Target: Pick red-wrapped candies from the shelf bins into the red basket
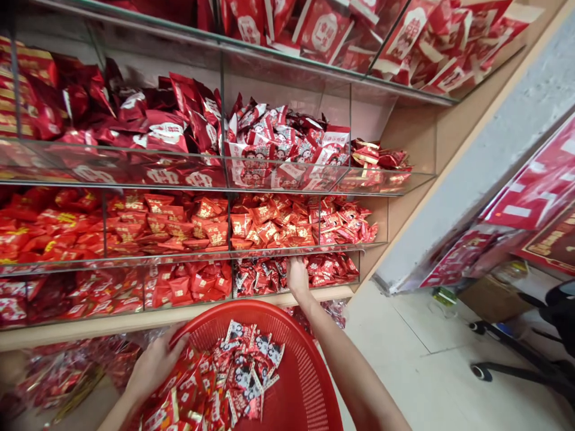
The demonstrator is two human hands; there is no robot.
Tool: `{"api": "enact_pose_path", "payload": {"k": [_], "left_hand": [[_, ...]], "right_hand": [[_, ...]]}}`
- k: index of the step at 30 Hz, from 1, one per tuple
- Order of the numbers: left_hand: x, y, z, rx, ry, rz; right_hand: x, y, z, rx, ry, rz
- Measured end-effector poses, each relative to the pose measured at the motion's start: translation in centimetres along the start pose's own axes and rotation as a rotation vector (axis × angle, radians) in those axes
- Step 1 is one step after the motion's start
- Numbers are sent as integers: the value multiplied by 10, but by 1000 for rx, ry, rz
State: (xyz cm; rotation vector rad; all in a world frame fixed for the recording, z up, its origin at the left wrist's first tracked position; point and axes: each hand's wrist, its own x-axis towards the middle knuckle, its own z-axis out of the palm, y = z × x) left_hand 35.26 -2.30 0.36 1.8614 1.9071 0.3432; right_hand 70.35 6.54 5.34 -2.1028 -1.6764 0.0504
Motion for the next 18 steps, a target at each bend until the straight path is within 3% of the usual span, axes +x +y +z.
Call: {"api": "enact_pose_path", "payload": {"k": [5, 7, 10, 13, 15, 18], "left_hand": [[-5, 6, -4, 54, 14, 13], [-6, 7, -4, 68, 26, 15], [-6, 9, -2, 95, 25, 8], [-4, 10, 0, 106, 16, 8], [-2, 11, 1, 98, 17, 11], [0, 10, 2, 79, 18, 19]], "right_hand": [[-56, 7, -33, 316, 198, -159], [-90, 8, -43, 442, 164, -123], [-141, 6, -41, 703, -53, 61], [-181, -2, -19, 932, -329, 284], [-197, -10, -1, 996, -477, 444], [-205, -26, 21, 1039, -570, 584]]}}
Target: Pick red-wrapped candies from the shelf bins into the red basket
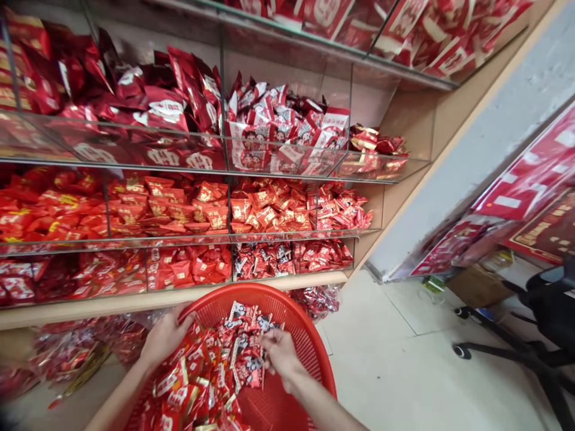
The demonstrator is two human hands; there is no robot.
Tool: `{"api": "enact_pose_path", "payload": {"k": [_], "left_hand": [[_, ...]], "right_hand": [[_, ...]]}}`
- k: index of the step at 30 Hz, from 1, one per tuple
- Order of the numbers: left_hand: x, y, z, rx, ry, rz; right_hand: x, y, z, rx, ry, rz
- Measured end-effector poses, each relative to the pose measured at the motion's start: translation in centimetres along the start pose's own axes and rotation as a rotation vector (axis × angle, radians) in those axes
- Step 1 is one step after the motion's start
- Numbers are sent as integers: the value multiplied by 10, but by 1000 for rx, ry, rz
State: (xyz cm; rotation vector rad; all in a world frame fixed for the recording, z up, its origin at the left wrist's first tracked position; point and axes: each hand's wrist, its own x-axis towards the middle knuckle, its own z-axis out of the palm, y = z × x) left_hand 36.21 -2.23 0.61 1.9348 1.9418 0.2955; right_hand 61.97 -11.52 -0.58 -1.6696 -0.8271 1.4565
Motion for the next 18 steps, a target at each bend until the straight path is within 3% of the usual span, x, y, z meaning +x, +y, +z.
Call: {"api": "enact_pose_path", "payload": {"k": [4, 8, 13, 15, 18], "left_hand": [[2, -5, 2, -40, -24, -1], [4, -10, 4, -70, -24, -18], [6, -11, 7, -72, -1, -6], [6, -11, 8, -57, 0, -5], [7, -11, 9, -64, -11, -7]], "right_hand": [[10, 2, 12, -27, -47, -11], [28, -9, -8, -235, 50, -171], [60, -67, -42, -598, 355, -577], [73, -90, -42, -755, 442, -633], [92, -110, -29, -954, 496, -572]]}}
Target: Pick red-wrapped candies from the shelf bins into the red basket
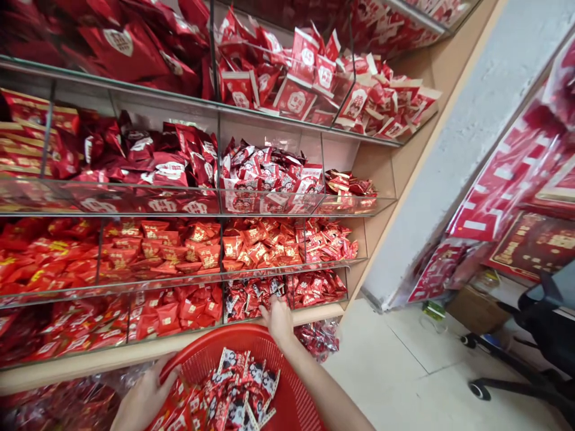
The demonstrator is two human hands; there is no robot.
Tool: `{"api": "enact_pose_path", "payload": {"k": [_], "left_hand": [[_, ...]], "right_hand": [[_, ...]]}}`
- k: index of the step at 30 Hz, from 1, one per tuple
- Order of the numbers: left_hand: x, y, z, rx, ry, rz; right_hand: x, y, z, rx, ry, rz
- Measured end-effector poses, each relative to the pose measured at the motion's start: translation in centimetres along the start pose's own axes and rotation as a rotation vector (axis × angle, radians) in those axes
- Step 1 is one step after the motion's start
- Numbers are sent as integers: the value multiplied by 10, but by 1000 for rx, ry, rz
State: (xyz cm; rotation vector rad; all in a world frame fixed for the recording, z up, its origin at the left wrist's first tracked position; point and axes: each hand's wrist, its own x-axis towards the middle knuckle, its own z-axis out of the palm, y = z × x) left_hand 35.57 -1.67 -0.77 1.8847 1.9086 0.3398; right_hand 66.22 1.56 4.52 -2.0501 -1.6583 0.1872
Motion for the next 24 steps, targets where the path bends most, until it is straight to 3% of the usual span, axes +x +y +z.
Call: {"api": "enact_pose_path", "payload": {"k": [3, 6, 10, 13, 15, 17, 21, 24], "left_hand": [[0, -2, 1, -44, -9, 9], [2, -5, 4, -75, 5, 15], [10, -13, 6, -144, 31, 16], [17, -12, -2, -233, 116, 58], [17, 3, -13, -284, 195, 79], [9, 29, -27, -432, 182, 156], [-18, 94, -46, -802, -143, 297], [-34, 123, -44, -952, -272, 283]], "right_hand": [[12, -9, 13, -121, -41, 39], [18, -6, 16, -91, -1, 44], [15, 10, -3, 88, 120, 37], [0, 21, -20, 332, 163, -71], [-17, 24, -29, 521, 106, -128], [-37, 21, -36, 673, 8, -129], [-72, 4, -47, 803, -121, -112], [-88, -5, -53, 840, -187, -110]]}}
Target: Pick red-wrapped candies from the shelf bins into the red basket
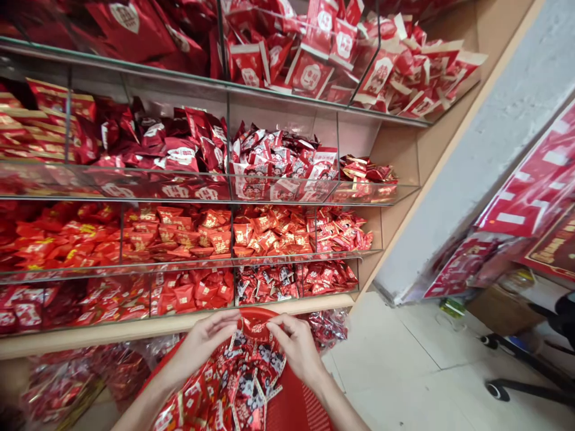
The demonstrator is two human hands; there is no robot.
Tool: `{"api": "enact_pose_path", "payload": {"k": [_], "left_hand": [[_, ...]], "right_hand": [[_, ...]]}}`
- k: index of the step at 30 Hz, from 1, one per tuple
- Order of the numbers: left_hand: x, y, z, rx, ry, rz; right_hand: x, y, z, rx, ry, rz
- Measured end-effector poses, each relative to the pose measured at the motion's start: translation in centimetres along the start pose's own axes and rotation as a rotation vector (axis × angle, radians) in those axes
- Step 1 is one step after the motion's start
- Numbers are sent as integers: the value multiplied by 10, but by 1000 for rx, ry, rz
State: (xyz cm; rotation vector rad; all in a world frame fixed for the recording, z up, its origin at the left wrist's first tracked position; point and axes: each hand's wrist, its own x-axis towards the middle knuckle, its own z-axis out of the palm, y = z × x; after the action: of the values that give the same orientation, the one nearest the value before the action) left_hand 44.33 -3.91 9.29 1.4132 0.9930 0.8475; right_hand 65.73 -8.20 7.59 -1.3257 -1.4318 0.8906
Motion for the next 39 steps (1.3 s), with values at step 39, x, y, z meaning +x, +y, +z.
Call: {"api": "enact_pose_path", "payload": {"k": [39], "left_hand": [[-15, -64, -31, 141, 298, -45]], "right_hand": [[-13, 70, 59, 302, -135, 724]]}}
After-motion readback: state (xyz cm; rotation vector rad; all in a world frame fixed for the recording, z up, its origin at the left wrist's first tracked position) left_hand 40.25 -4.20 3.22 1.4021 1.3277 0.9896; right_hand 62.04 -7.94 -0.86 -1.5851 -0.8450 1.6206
